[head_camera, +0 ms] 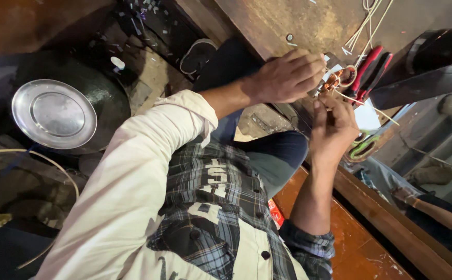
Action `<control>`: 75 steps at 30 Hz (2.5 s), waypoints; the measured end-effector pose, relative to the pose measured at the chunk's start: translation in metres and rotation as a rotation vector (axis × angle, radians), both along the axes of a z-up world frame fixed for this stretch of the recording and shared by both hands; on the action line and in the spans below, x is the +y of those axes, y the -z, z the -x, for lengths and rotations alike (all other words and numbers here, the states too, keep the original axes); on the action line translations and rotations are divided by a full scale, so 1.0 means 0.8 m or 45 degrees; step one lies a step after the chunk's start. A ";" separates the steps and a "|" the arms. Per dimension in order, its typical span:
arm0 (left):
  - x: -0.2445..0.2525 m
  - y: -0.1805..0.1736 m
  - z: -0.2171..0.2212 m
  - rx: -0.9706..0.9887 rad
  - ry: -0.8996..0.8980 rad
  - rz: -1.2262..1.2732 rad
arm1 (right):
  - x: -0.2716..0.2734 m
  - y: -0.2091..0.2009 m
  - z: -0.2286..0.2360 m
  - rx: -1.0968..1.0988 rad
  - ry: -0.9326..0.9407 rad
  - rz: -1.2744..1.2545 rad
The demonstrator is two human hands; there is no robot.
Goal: The person winds thin insulated wire around a small circular core, using pliers to strip wire ends and scissors to cut the wire. The person repeatedly wraps, trims, and adjusts the wire on the core.
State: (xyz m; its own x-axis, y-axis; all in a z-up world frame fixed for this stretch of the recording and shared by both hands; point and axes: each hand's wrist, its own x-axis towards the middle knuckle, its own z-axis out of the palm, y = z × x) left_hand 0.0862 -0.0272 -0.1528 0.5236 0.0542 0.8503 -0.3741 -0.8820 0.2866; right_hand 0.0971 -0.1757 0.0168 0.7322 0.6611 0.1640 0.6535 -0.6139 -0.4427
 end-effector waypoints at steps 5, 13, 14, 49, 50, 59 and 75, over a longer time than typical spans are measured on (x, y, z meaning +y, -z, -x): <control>-0.008 0.010 -0.010 -0.022 -0.082 -0.032 | -0.004 0.006 0.005 -0.081 -0.009 -0.037; -0.006 0.010 -0.006 -0.015 -0.058 -0.002 | 0.008 0.005 -0.004 0.020 0.016 -0.056; -0.005 0.010 -0.005 0.001 -0.048 -0.010 | 0.008 0.005 -0.003 -0.025 0.018 -0.021; 0.005 -0.069 0.037 0.433 -0.327 0.477 | -0.122 -0.001 -0.075 1.264 0.332 -0.695; 0.003 -0.070 0.042 0.458 -0.299 0.484 | -0.138 0.003 -0.081 1.133 0.393 -0.725; -0.038 -0.064 0.143 0.493 -0.249 0.503 | -0.221 0.037 -0.086 0.153 0.631 -0.405; -0.055 -0.009 0.169 0.808 -0.052 0.618 | -0.188 0.194 0.059 0.760 0.621 -0.873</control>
State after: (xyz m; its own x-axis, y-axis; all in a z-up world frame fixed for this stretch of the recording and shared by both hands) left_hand -0.0488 -0.0714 -0.1458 0.8892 0.3715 0.2670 0.0195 -0.6139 0.7892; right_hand 0.0497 -0.3260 -0.1380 0.9816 0.1713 -0.0842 -0.0400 -0.2465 -0.9683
